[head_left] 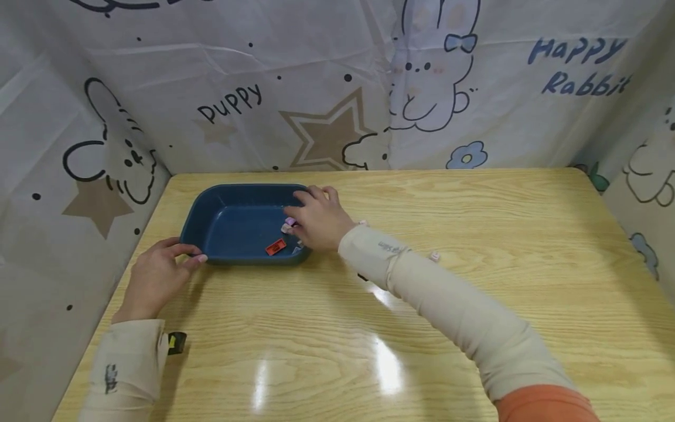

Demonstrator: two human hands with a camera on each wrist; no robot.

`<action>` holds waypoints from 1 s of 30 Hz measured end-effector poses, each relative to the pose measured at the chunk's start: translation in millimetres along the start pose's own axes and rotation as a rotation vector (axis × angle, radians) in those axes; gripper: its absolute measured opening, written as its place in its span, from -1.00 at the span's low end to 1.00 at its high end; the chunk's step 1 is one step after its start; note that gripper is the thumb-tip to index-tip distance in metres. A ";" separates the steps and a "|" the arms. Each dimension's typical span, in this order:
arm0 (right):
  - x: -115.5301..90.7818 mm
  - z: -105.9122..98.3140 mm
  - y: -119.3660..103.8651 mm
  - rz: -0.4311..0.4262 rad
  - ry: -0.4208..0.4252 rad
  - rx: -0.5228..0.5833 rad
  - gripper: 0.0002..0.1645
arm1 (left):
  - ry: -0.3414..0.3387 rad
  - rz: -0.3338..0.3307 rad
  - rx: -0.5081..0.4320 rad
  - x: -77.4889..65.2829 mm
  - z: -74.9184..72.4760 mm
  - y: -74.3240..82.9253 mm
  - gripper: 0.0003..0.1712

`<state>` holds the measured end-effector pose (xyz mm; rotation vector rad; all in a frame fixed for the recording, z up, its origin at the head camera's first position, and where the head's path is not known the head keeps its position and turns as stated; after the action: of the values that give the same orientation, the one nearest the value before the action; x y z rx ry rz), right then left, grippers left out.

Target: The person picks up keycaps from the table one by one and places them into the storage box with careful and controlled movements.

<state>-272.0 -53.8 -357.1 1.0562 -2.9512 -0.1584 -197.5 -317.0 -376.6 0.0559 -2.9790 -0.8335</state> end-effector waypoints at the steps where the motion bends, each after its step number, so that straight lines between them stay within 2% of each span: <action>1: -0.5 0.8 1.7 0.004 -0.002 0.002 -0.50 | 0.001 -0.002 0.000 -0.3 -0.2 0.0 -0.69; 9: -11.4 4.7 17.8 0.052 0.000 0.031 -0.52 | -0.012 -0.022 0.009 -2.0 -1.4 -1.6 -0.69; 13: -24.5 9.7 38.1 0.089 0.004 0.047 -0.52 | -0.018 -0.016 0.011 -0.6 -1.2 -0.9 -0.68; 23: -79.3 28.0 112.1 0.224 0.022 0.082 -0.57 | -0.049 -0.040 0.001 -0.6 2.4 -1.2 -0.63; 30: -123.1 40.1 146.4 0.316 -0.007 0.114 -0.58 | -0.033 -0.041 0.002 1.0 2.0 -1.5 -0.60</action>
<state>-270.9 140.4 -379.2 0.5818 -3.1130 0.0082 -198.6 -317.2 -379.1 0.1043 -3.0194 -0.8433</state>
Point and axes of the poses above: each hand's wrist, its own x-axis towards the middle knuckle, its own z-axis out of the palm, y = z × x, the point moved 5 cm from there along x, towards the middle knuckle, and after that the axes turned 14 degrees about -x, right-handed, at the moved point
